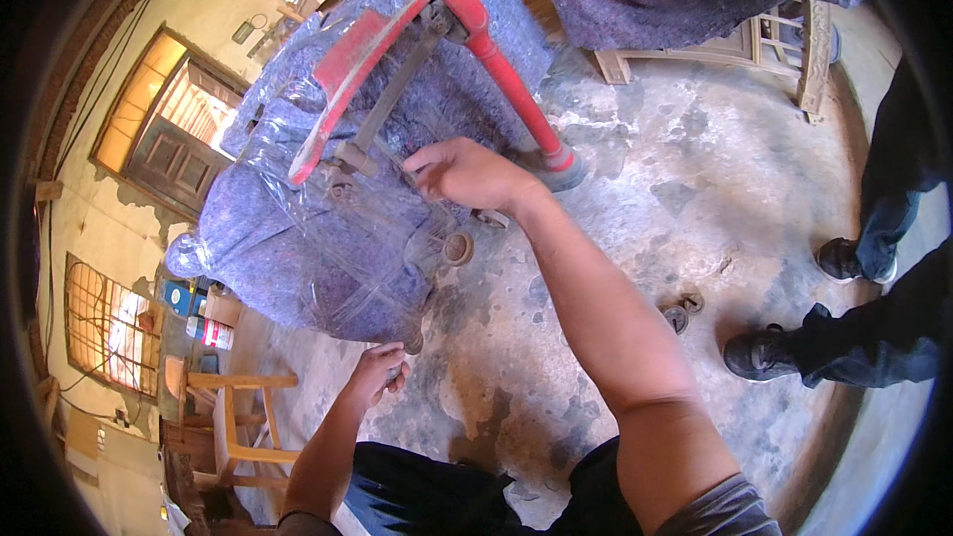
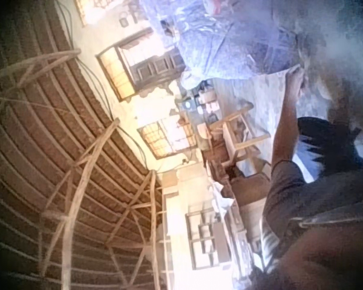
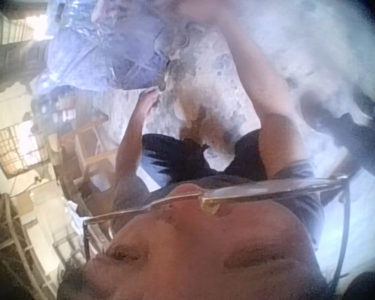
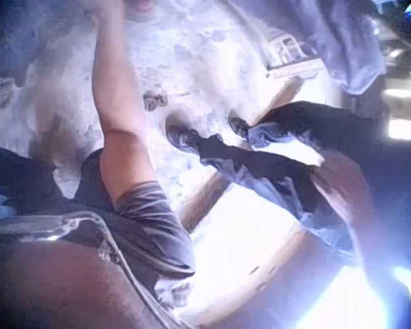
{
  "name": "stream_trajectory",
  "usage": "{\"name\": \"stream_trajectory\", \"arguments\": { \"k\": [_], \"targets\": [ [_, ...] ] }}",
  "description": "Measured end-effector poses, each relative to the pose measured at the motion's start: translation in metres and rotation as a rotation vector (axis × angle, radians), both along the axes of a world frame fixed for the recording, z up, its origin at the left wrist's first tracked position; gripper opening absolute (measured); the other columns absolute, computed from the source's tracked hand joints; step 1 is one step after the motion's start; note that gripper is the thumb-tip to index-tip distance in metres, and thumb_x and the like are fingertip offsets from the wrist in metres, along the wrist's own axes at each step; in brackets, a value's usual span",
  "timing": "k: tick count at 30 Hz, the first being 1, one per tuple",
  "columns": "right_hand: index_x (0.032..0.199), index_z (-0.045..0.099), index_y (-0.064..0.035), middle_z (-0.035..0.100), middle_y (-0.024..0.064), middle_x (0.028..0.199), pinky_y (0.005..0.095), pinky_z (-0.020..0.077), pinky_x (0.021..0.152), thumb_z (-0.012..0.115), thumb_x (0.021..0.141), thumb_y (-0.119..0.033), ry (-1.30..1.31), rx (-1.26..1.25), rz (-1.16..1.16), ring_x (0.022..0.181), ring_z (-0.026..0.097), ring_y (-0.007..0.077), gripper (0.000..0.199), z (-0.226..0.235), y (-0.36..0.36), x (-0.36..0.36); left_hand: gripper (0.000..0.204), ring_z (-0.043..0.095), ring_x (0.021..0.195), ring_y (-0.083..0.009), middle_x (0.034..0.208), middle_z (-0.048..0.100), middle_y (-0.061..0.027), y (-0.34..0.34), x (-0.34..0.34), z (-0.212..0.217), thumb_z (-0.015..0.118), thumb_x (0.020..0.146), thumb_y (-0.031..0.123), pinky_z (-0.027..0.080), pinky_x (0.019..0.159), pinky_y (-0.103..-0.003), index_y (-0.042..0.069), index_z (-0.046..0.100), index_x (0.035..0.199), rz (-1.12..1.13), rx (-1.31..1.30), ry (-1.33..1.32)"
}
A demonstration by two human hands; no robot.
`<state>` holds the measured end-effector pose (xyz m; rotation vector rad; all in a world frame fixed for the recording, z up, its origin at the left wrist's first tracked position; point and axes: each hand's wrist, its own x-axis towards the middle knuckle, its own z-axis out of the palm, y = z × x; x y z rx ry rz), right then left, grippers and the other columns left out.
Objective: The person points at and adjusts a mechanical scale or weighing component on a workshop machine while handling metal weights.
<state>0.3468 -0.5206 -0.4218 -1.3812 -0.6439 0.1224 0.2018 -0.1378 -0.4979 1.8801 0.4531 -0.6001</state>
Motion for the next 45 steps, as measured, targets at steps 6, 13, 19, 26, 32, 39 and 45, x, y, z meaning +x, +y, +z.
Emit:
{"name": "stream_trajectory", "arguments": {
  "k": [6, 13, 19, 26, 32, 39, 45],
  "targets": [
    [0.138, 0.054, -0.0035, 0.065, 0.0107, 0.122, 0.0285, 0.0483, 0.092, 0.059, 0.082, 0.006, 0.130, 0.230, -0.093, 0.103, 0.062, 0.0149, 0.057, 0.010, -0.015, -0.005, 0.054, 0.055, 0.052, -0.0151, 0.075, 0.063, -0.0103, -0.005, 0.007, -0.009, 0.061, 0.096, 0.017, 0.038, 0.043, -0.029, -0.007, 0.042, 0.141, -0.031, 0.023, -0.070],
    [0.154, 0.033, -0.0125, 0.043, 0.0140, 0.149, 0.0358, 0.0393, 0.106, 0.059, 0.081, 0.006, 0.003, 0.231, -0.110, 0.136, 0.042, 0.0263, 0.079, 0.028, 0.047, -0.031, 0.057, 0.056, 0.052, -0.0148, 0.076, 0.065, -0.0109, 0.008, 0.000, -0.002, 0.062, 0.095, 0.017, 0.039, 0.042, -0.028, -0.008, 0.040, 0.142, -0.048, 0.091, -0.100],
    [0.150, 0.041, -0.0114, 0.052, 0.0145, 0.140, 0.0343, 0.0440, 0.101, 0.058, 0.079, 0.009, -0.052, 0.183, -0.105, 0.126, 0.050, 0.0253, 0.076, 0.023, 0.063, -0.012, 0.055, 0.057, 0.052, -0.0155, 0.077, 0.065, -0.0111, 0.032, -0.005, -0.002, 0.062, 0.095, 0.016, 0.039, 0.042, -0.027, -0.008, 0.042, 0.141, -0.021, 0.151, -0.085],
    [0.139, 0.053, -0.0035, 0.063, 0.0154, 0.117, 0.0316, 0.0512, 0.085, 0.060, 0.075, 0.006, -0.040, 0.256, -0.139, 0.101, 0.063, 0.0211, 0.066, 0.026, 0.061, 0.002, 0.052, 0.055, 0.050, -0.0138, 0.076, 0.064, -0.0095, 0.038, 0.000, -0.012, 0.062, 0.095, 0.016, 0.037, 0.040, -0.027, -0.006, 0.045, 0.140, -0.014, 0.158, -0.084],
    [0.138, 0.054, -0.0043, 0.064, 0.0120, 0.118, 0.0285, 0.0481, 0.089, 0.059, 0.075, 0.006, -0.150, 0.251, -0.306, 0.103, 0.060, 0.0172, 0.064, 0.023, 0.058, 0.003, 0.053, 0.057, 0.054, -0.0137, 0.076, 0.064, -0.0085, 0.018, 0.014, -0.022, 0.062, 0.096, 0.017, 0.039, 0.042, -0.027, -0.008, 0.044, 0.140, -0.073, 0.184, -0.054],
    [0.145, 0.049, -0.0180, 0.053, 0.0113, 0.137, 0.0326, 0.0464, 0.098, 0.057, 0.080, 0.011, -0.036, 0.291, -0.169, 0.114, 0.055, 0.0202, 0.072, 0.015, 0.051, 0.018, 0.052, 0.057, 0.054, -0.0137, 0.076, 0.063, -0.0079, 0.004, 0.027, -0.033, 0.060, 0.097, 0.016, 0.039, 0.043, -0.028, -0.006, 0.043, 0.141, -0.124, 0.160, -0.027],
    [0.149, 0.042, -0.0168, 0.054, 0.0087, 0.141, 0.0326, 0.0443, 0.101, 0.062, 0.080, 0.008, -0.082, 0.159, -0.025, 0.122, 0.053, 0.0215, 0.077, 0.019, 0.050, 0.019, 0.053, 0.055, 0.055, -0.0119, 0.076, 0.063, -0.0067, -0.002, 0.037, -0.047, 0.061, 0.096, 0.017, 0.039, 0.046, -0.027, -0.006, 0.044, 0.141, -0.170, 0.167, -0.017]
  ]
}}
